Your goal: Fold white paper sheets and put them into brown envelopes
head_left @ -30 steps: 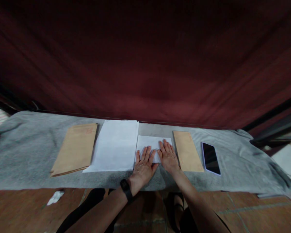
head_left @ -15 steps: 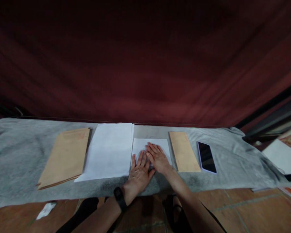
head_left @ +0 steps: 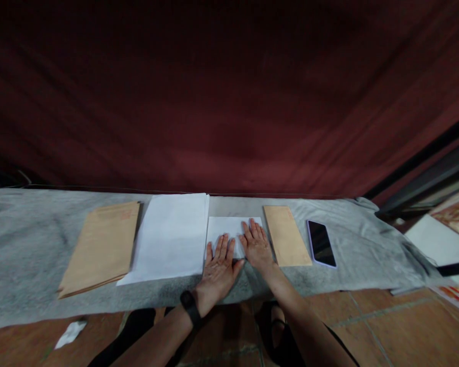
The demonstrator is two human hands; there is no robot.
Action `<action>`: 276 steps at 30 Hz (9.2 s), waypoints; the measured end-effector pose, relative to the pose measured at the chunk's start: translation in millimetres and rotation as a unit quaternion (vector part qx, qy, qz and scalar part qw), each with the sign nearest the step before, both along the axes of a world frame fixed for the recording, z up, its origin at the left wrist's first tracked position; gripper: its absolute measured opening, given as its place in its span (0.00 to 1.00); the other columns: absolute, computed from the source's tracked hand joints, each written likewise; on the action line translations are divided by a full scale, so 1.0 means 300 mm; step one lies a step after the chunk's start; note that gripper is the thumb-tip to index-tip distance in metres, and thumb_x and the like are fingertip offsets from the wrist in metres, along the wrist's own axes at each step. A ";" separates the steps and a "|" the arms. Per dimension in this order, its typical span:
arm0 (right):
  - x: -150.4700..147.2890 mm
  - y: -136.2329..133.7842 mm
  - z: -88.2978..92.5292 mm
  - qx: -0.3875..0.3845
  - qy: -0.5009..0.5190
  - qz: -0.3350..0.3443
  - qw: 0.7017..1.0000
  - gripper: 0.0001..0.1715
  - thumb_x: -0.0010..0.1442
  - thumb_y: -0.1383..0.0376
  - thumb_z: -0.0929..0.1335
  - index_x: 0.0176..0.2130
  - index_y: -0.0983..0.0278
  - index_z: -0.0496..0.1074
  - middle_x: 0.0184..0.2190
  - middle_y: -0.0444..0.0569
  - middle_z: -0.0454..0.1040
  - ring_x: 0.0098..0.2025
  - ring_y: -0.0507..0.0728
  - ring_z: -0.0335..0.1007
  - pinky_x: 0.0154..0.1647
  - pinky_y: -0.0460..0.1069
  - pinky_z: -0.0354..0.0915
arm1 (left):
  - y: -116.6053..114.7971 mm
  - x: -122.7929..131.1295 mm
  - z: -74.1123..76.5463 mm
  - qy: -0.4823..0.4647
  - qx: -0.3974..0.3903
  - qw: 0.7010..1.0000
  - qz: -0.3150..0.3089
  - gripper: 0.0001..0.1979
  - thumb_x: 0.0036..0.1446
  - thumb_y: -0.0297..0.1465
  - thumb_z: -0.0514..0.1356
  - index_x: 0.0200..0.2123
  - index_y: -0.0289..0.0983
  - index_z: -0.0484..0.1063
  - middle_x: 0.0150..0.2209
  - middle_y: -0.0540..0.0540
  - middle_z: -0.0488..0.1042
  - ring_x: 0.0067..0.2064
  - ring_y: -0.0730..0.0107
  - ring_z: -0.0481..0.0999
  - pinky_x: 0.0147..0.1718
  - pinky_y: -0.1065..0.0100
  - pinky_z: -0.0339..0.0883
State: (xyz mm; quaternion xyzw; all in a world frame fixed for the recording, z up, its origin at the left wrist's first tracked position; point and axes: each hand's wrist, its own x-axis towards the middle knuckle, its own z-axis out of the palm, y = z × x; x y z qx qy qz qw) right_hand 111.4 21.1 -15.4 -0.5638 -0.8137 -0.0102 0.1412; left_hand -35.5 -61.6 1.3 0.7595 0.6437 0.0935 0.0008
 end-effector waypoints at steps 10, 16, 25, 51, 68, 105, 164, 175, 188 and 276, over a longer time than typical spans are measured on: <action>-0.002 -0.011 0.016 0.009 -0.009 -0.005 1.000 0.29 0.72 0.59 0.57 0.68 0.64 0.55 0.71 0.59 0.47 0.71 0.64 0.44 0.68 0.61 0.47 | 0.148 0.029 -0.015 -0.004 -0.001 0.999 0.032 0.29 0.68 0.38 0.41 0.68 0.31 0.53 0.70 0.39 0.51 0.71 0.58 0.47 0.68 0.51 0.41; -0.002 -0.010 0.004 0.028 0.000 -0.008 1.000 0.29 0.72 0.59 0.57 0.68 0.62 0.55 0.70 0.58 0.49 0.70 0.64 0.47 0.67 0.62 0.49 | 0.236 0.028 -0.033 -0.003 0.017 0.998 0.067 0.28 0.68 0.35 0.43 0.68 0.32 0.53 0.71 0.38 0.50 0.71 0.55 0.46 0.68 0.49 0.41; -0.002 -0.007 -0.004 0.024 0.000 -0.011 1.000 0.30 0.72 0.59 0.56 0.69 0.62 0.53 0.70 0.57 0.49 0.70 0.65 0.48 0.68 0.62 0.49 | 0.254 0.033 -0.016 -0.002 0.046 0.993 0.109 0.29 0.66 0.32 0.45 0.68 0.28 0.52 0.70 0.35 0.49 0.72 0.52 0.44 0.68 0.48 0.40; -0.001 -0.008 0.026 -0.017 -0.007 -0.009 1.000 0.29 0.72 0.60 0.56 0.69 0.62 0.54 0.71 0.56 0.47 0.71 0.64 0.45 0.68 0.61 0.47 | -0.013 0.014 -0.007 0.004 0.008 0.998 -0.062 0.33 0.67 0.46 0.45 0.69 0.37 0.51 0.71 0.41 0.48 0.72 0.54 0.41 0.67 0.37 0.34; -0.007 -0.054 0.027 -0.028 0.014 0.080 0.996 0.31 0.73 0.57 0.52 0.69 0.67 0.52 0.70 0.55 0.49 0.72 0.59 0.43 0.70 0.59 0.46 | -0.029 0.013 -0.002 0.007 0.003 1.000 -0.028 0.30 0.65 0.35 0.46 0.68 0.30 0.52 0.70 0.37 0.52 0.72 0.56 0.45 0.68 0.43 0.38; -0.003 -0.026 0.043 -0.033 -0.032 0.039 0.998 0.29 0.73 0.58 0.52 0.69 0.59 0.51 0.72 0.52 0.44 0.72 0.62 0.42 0.69 0.60 0.44 | -0.039 0.026 0.029 -0.015 -0.024 1.000 -0.012 0.36 0.63 0.54 0.46 0.68 0.43 0.54 0.71 0.44 0.48 0.72 0.43 0.42 0.65 0.34 0.38; -0.054 0.015 0.026 -0.010 0.015 0.010 1.000 0.30 0.71 0.59 0.56 0.68 0.64 0.55 0.70 0.55 0.51 0.71 0.63 0.46 0.69 0.62 0.46 | 0.051 0.025 -0.001 -0.006 -0.005 1.000 -0.010 0.30 0.66 0.35 0.43 0.68 0.30 0.52 0.69 0.38 0.54 0.71 0.59 0.49 0.68 0.51 0.43; -0.060 0.013 0.027 -0.009 0.022 -0.007 1.000 0.29 0.71 0.60 0.57 0.68 0.63 0.57 0.69 0.55 0.52 0.70 0.64 0.48 0.69 0.62 0.46 | 0.225 -0.025 -0.016 -0.008 0.037 0.999 0.025 0.27 0.67 0.33 0.43 0.67 0.35 0.56 0.70 0.40 0.53 0.71 0.57 0.50 0.68 0.50 0.43; -0.015 0.006 -0.025 0.070 0.032 -0.068 0.995 0.37 0.71 0.55 0.58 0.67 0.79 0.53 0.67 0.70 0.54 0.69 0.68 0.51 0.66 0.62 0.53 | 0.235 -0.019 -0.010 0.000 0.063 0.994 0.095 0.29 0.64 0.32 0.48 0.66 0.24 0.56 0.68 0.30 0.55 0.70 0.51 0.50 0.67 0.51 0.46; 0.244 0.008 0.272 -0.152 0.516 0.070 0.840 0.18 0.58 0.51 0.70 0.39 0.62 0.78 0.37 0.47 0.80 0.42 0.58 0.75 0.45 0.51 0.69 | 0.164 -0.179 0.260 -0.408 0.085 0.907 0.063 0.15 0.61 0.42 0.55 0.35 0.39 0.77 0.29 0.49 0.78 0.31 0.68 0.74 0.33 0.70 0.64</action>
